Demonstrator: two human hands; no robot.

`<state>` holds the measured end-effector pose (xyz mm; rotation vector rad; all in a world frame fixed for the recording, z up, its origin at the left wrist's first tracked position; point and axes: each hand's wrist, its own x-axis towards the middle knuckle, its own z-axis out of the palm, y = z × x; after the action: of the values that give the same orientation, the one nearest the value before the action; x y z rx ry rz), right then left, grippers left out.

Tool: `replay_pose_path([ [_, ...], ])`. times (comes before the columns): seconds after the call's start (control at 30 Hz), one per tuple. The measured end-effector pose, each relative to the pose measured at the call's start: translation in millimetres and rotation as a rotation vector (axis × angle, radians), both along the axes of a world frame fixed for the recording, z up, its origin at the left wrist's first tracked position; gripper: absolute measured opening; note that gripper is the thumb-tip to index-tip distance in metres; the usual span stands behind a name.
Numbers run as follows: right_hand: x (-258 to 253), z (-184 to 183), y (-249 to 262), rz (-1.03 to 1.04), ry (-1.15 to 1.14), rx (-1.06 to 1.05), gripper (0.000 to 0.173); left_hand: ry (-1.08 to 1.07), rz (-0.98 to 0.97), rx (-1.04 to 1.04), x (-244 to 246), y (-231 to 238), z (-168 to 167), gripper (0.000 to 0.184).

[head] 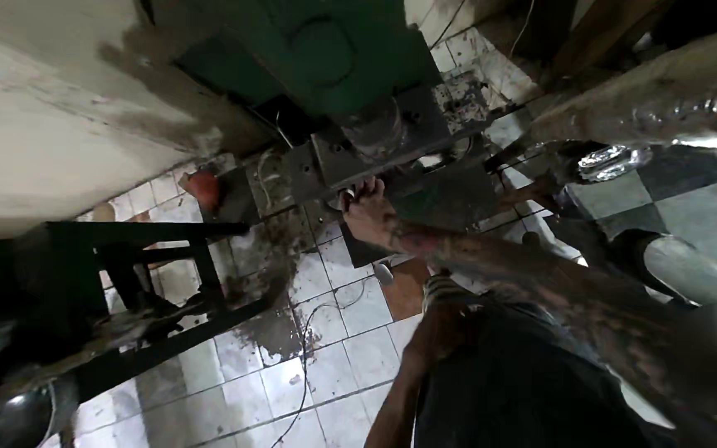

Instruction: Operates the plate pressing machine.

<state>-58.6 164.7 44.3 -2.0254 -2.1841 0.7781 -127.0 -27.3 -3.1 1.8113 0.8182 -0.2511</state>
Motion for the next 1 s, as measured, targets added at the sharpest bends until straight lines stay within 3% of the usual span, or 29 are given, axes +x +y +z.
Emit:
replay_pose_path([
  [0.13, 138.0, 114.9, -27.4, 0.181, -0.077, -0.231, 0.027, -0.187, -0.133, -0.224, -4.9, -10.0, -32.1, 0.032],
  [0.17, 186.2, 136.9, -33.4, 0.218, -0.157, -0.129, 0.026, -0.199, -0.144, -0.366, -6.0, -11.5, -38.3, 0.031],
  [0.2, 244.0, 140.0, -33.3, 0.286, -0.215, 0.118, 0.032, -0.167, -0.174, -0.491, -3.7, -9.7, -42.5, 0.03],
  [0.23, 306.0, 114.7, -24.6, 0.305, -0.238, 0.6, 0.047, -0.121, -0.222, -0.536, 0.7, -4.6, -48.2, 0.028],
  [0.27, 348.7, 113.5, -27.0, 0.22, -0.321, 0.74, 0.063, -0.065, -0.285, -0.482, 4.1, 0.3, -55.8, 0.028],
  [0.3, 367.9, 114.3, -48.9, 0.049, -0.415, 0.802, 0.068, 0.001, -0.362, -0.312, 10.7, 5.8, -60.2, 0.027],
  [0.37, 342.8, 125.2, -121.0, -0.362, -0.457, 0.91, 0.059, 0.238, -0.373, 0.063, 59.2, 13.5, -30.3, 0.031],
  [0.4, 309.8, 167.0, -176.4, -0.44, -0.458, 0.505, 0.054, 0.269, -0.257, 0.234, 84.5, 17.1, -18.1, 0.033],
  [0.43, 287.0, 178.1, -226.4, -0.483, -0.425, 0.347, 0.047, 0.219, -0.142, 0.364, 109.8, 23.6, -5.0, 0.035],
  [0.5, 260.3, 144.7, -320.5, -0.547, -0.393, 0.31, 0.038, -0.011, -0.047, 0.579, 172.7, 39.9, 24.4, 0.033],
  [0.53, 247.1, 122.4, -363.2, -0.623, -0.377, 0.209, 0.042, -0.018, -0.073, 0.62, 209.2, 46.5, 41.5, 0.033],
  [0.63, 234.8, 53.7, -436.8, -0.965, -0.191, -0.381, 0.065, -0.044, -0.226, 0.723, 313.9, 61.6, 61.7, 0.037],
  [0.7, 246.0, -16.8, -470.7, -1.141, -0.036, -0.591, 0.075, 0.005, -0.351, 0.73, 378.6, 69.8, 62.8, 0.037],
  [0.77, 247.1, -90.0, -509.8, -1.236, 0.023, -0.581, 0.075, 0.09, -0.462, 0.754, 420.2, 76.5, 50.9, 0.035],
  [0.83, 246.9, -138.3, -538.2, -1.285, 0.065, -0.575, 0.072, 0.15, -0.51, 0.732, 437.2, 77.9, 41.2, 0.036],
  [0.93, 243.4, -179.1, -560.5, -1.345, 0.269, -0.383, 0.06, 0.333, -0.557, 0.633, 439.4, 59.8, 59.1, 0.047],
  [1.0, 241.7, -197.3, -562.5, -1.385, 0.314, -0.205, 0.053, 0.289, -0.513, 0.673, 439.4, 63.0, 36.3, 0.045],
])
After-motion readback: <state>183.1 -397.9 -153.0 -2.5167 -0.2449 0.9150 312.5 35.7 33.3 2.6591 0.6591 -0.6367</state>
